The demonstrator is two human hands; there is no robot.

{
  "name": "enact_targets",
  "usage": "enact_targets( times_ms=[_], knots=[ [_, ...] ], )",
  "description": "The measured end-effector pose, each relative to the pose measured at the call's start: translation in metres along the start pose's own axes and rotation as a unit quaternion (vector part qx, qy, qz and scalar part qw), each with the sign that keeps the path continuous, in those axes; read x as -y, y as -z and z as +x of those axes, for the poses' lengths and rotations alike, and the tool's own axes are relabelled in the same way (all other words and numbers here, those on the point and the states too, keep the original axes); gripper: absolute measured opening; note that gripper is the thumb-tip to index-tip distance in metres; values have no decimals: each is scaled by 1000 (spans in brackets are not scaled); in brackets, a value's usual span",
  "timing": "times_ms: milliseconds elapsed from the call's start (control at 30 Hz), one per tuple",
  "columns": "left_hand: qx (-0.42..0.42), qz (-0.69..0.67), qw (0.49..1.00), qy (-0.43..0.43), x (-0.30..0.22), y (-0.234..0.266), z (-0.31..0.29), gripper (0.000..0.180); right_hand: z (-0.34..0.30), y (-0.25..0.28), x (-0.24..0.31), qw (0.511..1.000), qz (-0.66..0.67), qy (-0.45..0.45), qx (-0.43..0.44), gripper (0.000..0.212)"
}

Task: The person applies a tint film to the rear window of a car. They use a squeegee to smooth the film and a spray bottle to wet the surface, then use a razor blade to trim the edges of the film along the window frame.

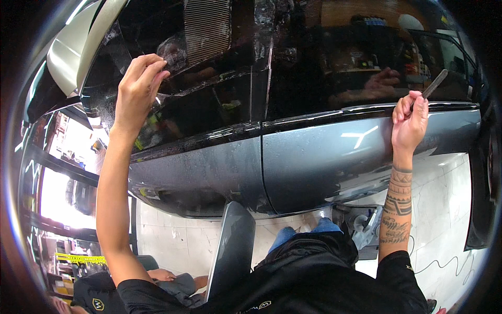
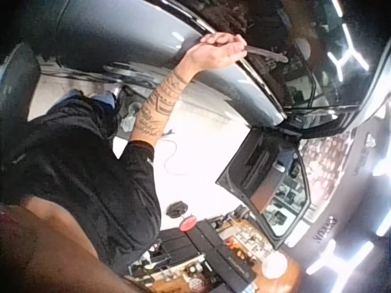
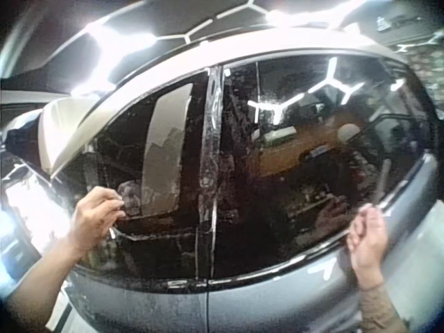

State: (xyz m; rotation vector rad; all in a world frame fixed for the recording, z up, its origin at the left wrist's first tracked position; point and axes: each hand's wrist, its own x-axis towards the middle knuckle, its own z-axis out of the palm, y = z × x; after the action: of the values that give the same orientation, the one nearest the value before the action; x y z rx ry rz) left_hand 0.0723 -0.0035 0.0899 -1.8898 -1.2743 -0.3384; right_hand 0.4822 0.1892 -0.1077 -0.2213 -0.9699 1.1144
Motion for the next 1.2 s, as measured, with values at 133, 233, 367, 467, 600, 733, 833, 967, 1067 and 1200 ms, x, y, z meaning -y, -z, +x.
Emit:
enact_targets(
  times_ms=[133, 233, 367, 467, 600, 733, 833, 967, 1067, 1200],
  knots=[
    [19, 33, 999, -28, 0, 1, 3, 22, 1, 1, 1, 1000, -4, 6, 4, 21],
    [35, 68, 996, -48, -5, 2, 0, 24, 0, 1, -1, 1000, 0, 6, 6, 21],
    [36, 130, 989, -59, -9, -3, -5, 38, 1, 3, -1, 1000, 1, 11, 12, 21],
    [21, 148, 987, -59, -10, -8, -6, 47, 1, 3, -3, 1000, 8, 11, 17, 22],
    [28, 162, 986, -42, -13, -14, -5, 55, 1, 4, -2, 1000, 4, 16, 14, 22],
    [12, 179, 982, -59, -9, -14, -6, 59, 1, 2, -2, 1000, 6, 16, 11, 22],
    [8, 170, 983, -69, -7, -15, -4, 61, 1, 3, -2, 1000, 9, 17, 10, 22],
    [-1, 136, 988, -69, -2, -17, -1, 57, 0, 3, -2, 1000, 6, 21, 7, 22],
    [3, 59, 998, -17, 4, -15, -4, 54, 0, 2, -1, 1000, 14, 10, 3, 22],
    [7, -11, 997, 76, 5, -19, -5, 51, 0, 1, -1, 1000, 11, 13, 4, 22]
  ],
)
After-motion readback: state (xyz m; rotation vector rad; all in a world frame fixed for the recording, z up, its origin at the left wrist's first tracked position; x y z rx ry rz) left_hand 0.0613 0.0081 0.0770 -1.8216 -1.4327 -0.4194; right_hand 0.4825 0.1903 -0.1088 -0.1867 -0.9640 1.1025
